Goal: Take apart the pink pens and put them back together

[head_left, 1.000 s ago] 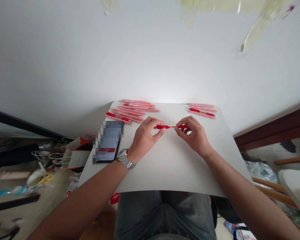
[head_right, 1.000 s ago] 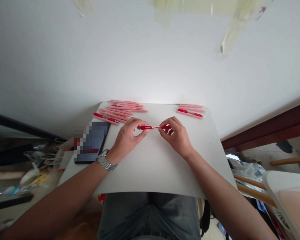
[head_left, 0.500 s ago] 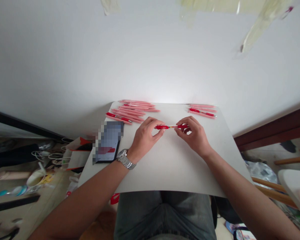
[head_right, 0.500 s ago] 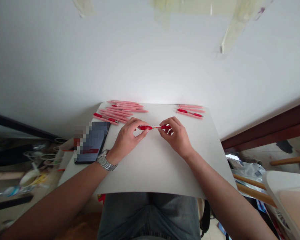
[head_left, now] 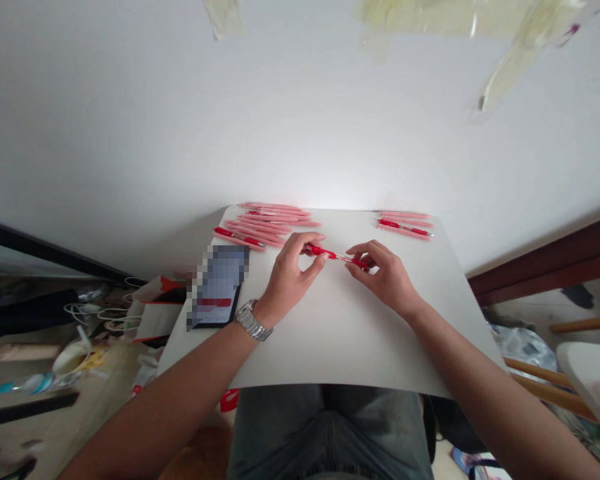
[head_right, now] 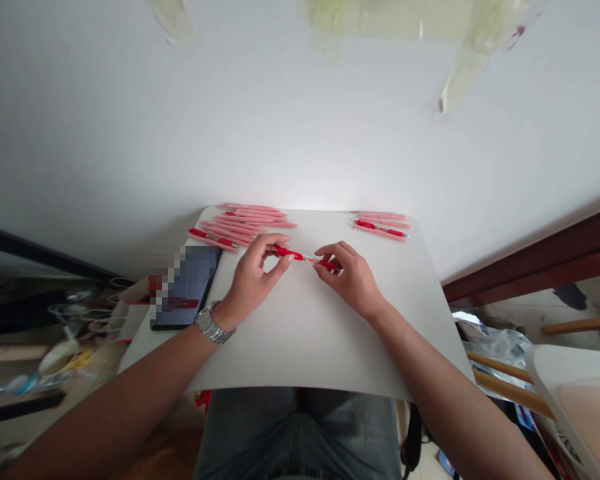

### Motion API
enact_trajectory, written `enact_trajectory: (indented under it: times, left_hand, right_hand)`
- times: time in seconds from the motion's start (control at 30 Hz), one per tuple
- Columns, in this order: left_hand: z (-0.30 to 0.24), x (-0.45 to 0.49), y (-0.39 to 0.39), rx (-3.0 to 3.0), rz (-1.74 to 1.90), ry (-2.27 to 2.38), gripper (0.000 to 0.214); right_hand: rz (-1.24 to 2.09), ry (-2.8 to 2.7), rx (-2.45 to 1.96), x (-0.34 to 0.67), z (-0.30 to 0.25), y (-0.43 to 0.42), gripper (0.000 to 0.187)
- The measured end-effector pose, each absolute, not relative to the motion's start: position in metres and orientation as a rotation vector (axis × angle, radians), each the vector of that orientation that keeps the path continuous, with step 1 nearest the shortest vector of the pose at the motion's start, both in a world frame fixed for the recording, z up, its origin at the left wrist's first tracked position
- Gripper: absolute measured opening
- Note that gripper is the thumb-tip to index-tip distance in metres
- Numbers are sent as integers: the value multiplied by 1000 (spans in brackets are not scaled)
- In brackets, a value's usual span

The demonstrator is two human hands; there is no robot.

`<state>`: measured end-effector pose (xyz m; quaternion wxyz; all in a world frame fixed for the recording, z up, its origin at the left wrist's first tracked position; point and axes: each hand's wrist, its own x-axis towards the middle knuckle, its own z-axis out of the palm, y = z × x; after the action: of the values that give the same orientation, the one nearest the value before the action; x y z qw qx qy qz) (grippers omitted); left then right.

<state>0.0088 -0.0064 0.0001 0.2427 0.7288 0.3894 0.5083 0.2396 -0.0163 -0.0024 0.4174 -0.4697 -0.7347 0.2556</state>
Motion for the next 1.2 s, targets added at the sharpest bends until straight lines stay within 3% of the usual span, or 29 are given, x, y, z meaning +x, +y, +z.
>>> enact_trajectory:
  times: [0.47,0.57,0.67,0.77,1.2]
  left_hand:
    - [-1,15,-10,1656,1287,826,32]
    - [-4,15,-10,1654,1273,835,35]
    - [-8,14,-8,1644,1277,899,37]
    - [-11,13,-7,1630,1230,941,32]
    - [-10,17,-15,1451,857,811,33]
  right_hand:
    - [1506,-1577,-980,221,9,-32,31]
    - [1613,-1483,-937,221,11,-32,43]
    - [1636,-1417,-908,224,10,-32,71]
    - [1599,-1389,-933,228,8,-29,85]
    - [1362,-1257,-1113,233,9,-18,70]
